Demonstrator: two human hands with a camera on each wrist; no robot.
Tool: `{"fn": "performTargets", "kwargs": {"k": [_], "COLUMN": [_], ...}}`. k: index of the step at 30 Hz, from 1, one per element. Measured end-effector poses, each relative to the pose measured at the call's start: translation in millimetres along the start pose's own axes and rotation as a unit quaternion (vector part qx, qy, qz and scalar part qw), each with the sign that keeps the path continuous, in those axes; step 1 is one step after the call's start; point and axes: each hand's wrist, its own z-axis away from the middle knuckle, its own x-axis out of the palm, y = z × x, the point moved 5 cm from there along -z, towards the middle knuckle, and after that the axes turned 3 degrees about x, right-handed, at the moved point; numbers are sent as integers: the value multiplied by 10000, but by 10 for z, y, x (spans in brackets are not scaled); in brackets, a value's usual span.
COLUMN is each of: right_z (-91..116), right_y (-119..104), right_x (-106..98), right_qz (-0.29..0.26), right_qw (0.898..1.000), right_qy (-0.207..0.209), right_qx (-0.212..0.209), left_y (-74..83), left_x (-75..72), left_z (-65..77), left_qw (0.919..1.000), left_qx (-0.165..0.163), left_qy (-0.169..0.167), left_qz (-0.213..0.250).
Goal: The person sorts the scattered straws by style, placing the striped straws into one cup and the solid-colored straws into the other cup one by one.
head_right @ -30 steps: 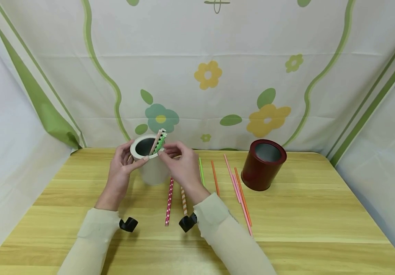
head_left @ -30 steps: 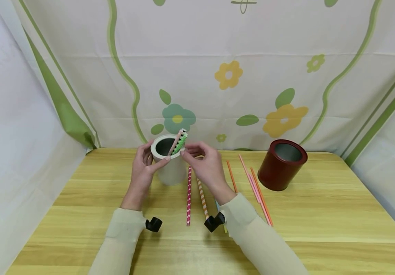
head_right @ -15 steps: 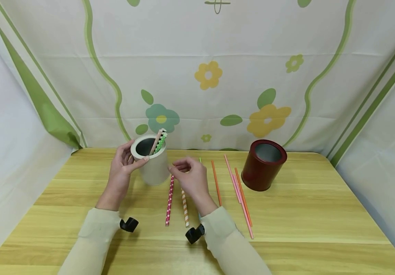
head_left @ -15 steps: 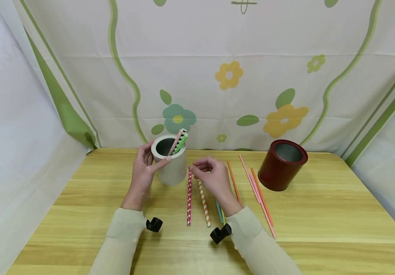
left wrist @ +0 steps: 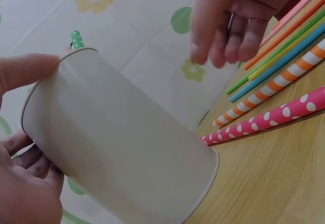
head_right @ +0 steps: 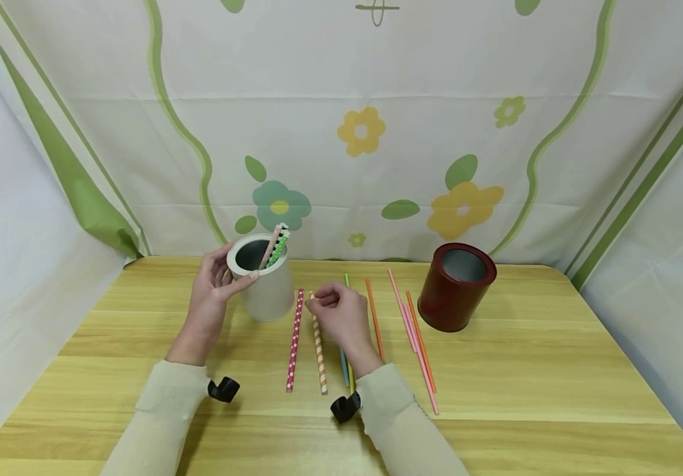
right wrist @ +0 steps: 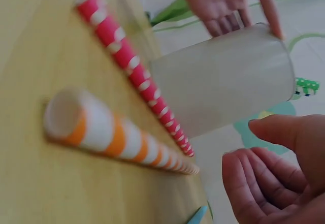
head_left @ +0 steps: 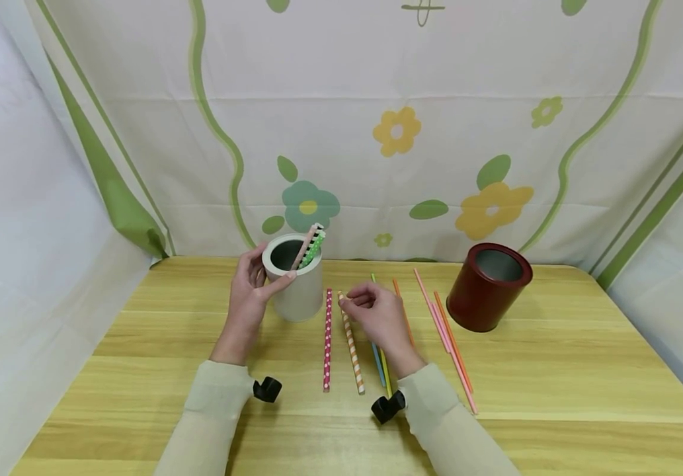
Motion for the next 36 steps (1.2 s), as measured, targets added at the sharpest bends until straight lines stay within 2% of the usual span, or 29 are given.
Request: {"fn": "performTargets", "kwargs": {"k": [4,14,23,31,36], "right_z": [-17,-64,-76,-85,-85], "right_y": [46,108,135,144,144], "right_x": [20,90,112,120,130], "right_qz": [452,997,1219,1578,1686], "right_qw": [9990,9949,9923,9875,9856], "right_qy": [46,-22,-53,-12,-23], "right_qx": [-42,136,228,47,150], "left_y": [2,-20,-19,-12,-14], "left_x": [-2,-14,-4,10,3], "left_z": [4,3,-2,-5,-3], "left_qw": [10000,10000,10000,10000,10000], "left_qx": [3,-7,-5,24,19], "left_qy": [-24,21,-33,-16,-2], "left_qz": [11,12,-3,-22,-52]}}
